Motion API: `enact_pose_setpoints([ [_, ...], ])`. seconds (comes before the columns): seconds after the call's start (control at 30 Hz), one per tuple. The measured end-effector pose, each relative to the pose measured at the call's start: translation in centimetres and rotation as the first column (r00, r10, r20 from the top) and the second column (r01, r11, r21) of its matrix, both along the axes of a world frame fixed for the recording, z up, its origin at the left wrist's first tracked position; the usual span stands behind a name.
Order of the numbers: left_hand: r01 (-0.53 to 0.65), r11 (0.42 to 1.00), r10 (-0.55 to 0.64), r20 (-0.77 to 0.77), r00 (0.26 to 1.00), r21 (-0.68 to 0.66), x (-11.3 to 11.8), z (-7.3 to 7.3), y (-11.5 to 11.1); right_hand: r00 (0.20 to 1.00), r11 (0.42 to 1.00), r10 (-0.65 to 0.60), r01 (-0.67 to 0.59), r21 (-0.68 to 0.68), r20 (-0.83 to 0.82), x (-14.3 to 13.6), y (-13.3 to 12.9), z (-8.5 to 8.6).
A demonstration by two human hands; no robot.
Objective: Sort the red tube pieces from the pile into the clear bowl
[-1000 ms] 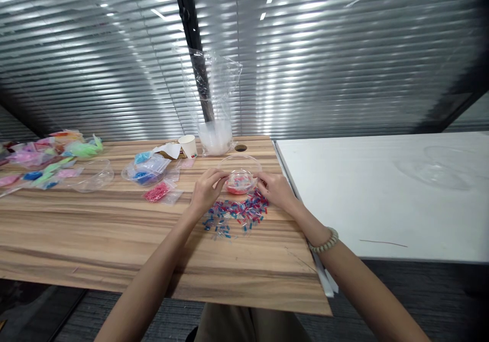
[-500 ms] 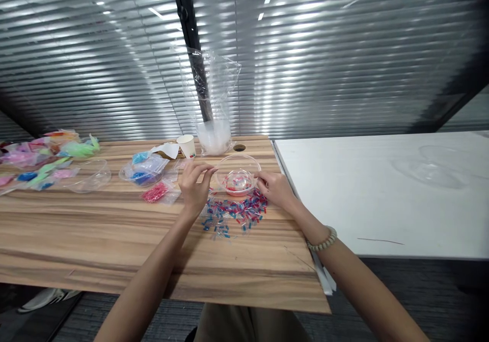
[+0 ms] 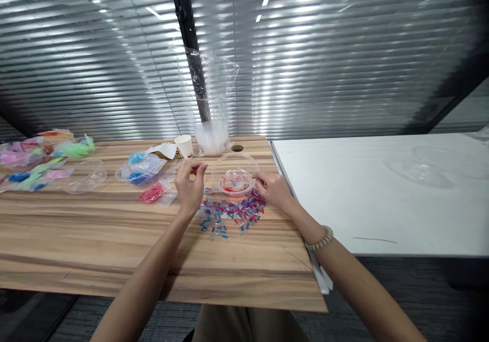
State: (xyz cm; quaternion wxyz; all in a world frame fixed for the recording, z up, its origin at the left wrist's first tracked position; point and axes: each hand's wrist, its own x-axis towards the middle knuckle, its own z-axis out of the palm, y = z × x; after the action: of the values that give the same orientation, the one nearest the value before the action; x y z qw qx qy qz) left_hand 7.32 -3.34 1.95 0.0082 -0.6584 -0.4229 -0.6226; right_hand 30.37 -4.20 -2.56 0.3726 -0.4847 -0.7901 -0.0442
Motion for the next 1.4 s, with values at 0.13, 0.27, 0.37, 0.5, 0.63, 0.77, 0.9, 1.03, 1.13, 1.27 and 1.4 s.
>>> enact_pose_setpoints([
  [0.13, 0.034, 0.996, -0.025, 0.097, 0.995, -0.084, -0.2, -0.4, 0.5, 1.000, 1.000, -0.010, 0.010, 0.009, 0.011, 0.0, 0.0, 0.1],
  [0.27, 0.085, 0.984, -0.042, 0.258, 0.965, -0.157, -0.2, -0.7, 0.9, 0.999, 1.000, -0.019, 0.020, -0.015, 0.027, 0.0, 0.0, 0.0],
  [0.37, 0.117, 0.981, -0.059, 0.342, 0.938, -0.152, -0.2, -0.9, 1.1, 0.999, 1.000, -0.022, 0.023, -0.018, 0.032, 0.0, 0.0, 0.0],
  [0.5, 0.141, 0.981, -0.076, 0.403, 0.912, -0.133, -0.3, -1.1, 1.4, 0.999, 1.000, -0.012, 0.013, -0.022, 0.029, 0.0, -0.1, 0.2],
  [0.63, 0.155, 0.977, -0.077, 0.432, 0.898, -0.148, -0.4, -1.1, 1.7, 1.000, 1.000, -0.007, 0.007, -0.028, 0.017, 0.0, -0.3, 0.3],
  [0.77, 0.176, 0.971, -0.087, 0.444, 0.892, -0.162, -0.4, -0.9, 1.7, 1.000, 0.999, -0.027, 0.027, -0.022, 0.017, 0.0, -0.2, 0.1],
  [0.9, 0.211, 0.958, -0.103, 0.454, 0.885, -0.195, -0.5, -0.9, 1.7, 1.000, 1.000, -0.001, 0.002, -0.021, 0.017, 0.0, -0.1, 0.0],
  [1.03, 0.300, 0.925, -0.141, 0.524, 0.840, -0.233, -0.3, -0.9, 1.7, 1.000, 0.999, -0.006, 0.007, -0.042, 0.019, 0.1, 0.0, 0.0],
  [1.13, 0.392, 0.880, -0.183, 0.569, 0.802, -0.269, 0.0, -1.0, 1.6, 1.000, 0.999, 0.000, 0.000, -0.039, 0.014, 0.1, 0.0, -0.1],
  [1.27, 0.442, 0.833, -0.210, 0.550, 0.809, -0.332, 0.2, -1.2, 1.6, 1.000, 1.000, 0.010, -0.010, -0.027, 0.006, 0.0, 0.0, -0.1],
  [1.4, 0.449, 0.818, -0.229, 0.513, 0.827, -0.358, 0.3, -1.5, 1.7, 1.000, 1.000, 0.005, -0.005, -0.013, -0.004, 0.0, 0.0, -0.2],
])
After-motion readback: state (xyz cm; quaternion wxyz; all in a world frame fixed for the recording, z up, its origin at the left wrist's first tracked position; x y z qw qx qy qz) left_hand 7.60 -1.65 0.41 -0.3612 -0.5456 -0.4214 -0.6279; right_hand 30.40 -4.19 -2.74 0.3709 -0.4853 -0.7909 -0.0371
